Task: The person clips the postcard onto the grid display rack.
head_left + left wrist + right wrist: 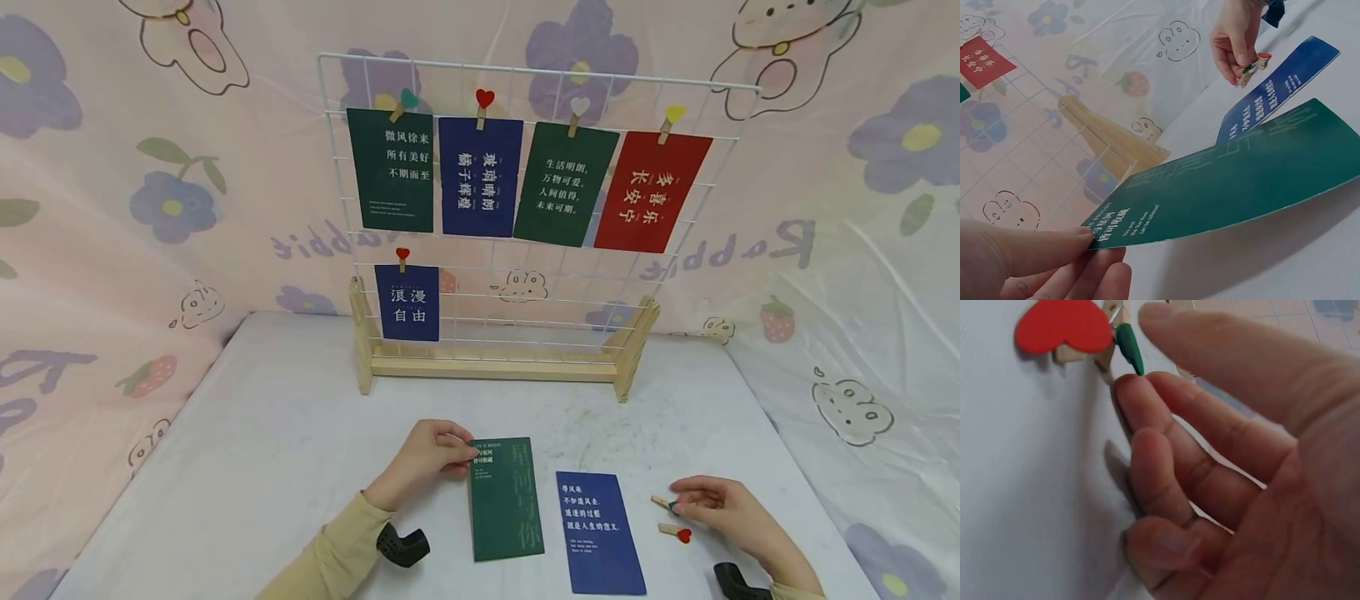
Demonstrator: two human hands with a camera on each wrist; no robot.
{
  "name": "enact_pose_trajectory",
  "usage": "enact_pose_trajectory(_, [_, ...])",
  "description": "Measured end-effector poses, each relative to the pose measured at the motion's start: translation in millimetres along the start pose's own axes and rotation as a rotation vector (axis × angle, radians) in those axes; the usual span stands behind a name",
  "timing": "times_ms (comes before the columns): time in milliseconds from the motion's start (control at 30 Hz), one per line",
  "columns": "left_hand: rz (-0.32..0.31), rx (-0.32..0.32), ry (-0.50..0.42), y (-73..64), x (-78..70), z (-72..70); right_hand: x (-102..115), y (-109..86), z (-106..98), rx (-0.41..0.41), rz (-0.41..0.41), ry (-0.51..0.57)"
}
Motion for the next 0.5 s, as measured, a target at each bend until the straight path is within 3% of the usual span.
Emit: enact_pose_trajectory(500, [-0.001,-0.049,-0.051,-0.3,-10.7,-11.7,3.8,2.4,2.7,0.019,-0.039,-0.037])
Point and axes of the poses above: each hand's wrist, its own y-axis towards the middle knuckle, its own z-axis out of the palm, x = y × z, the point moved 4 cm from there along y, towards the middle knuckle, and after that the axes turned 6 degrees about -y, right-handed, at the moved point
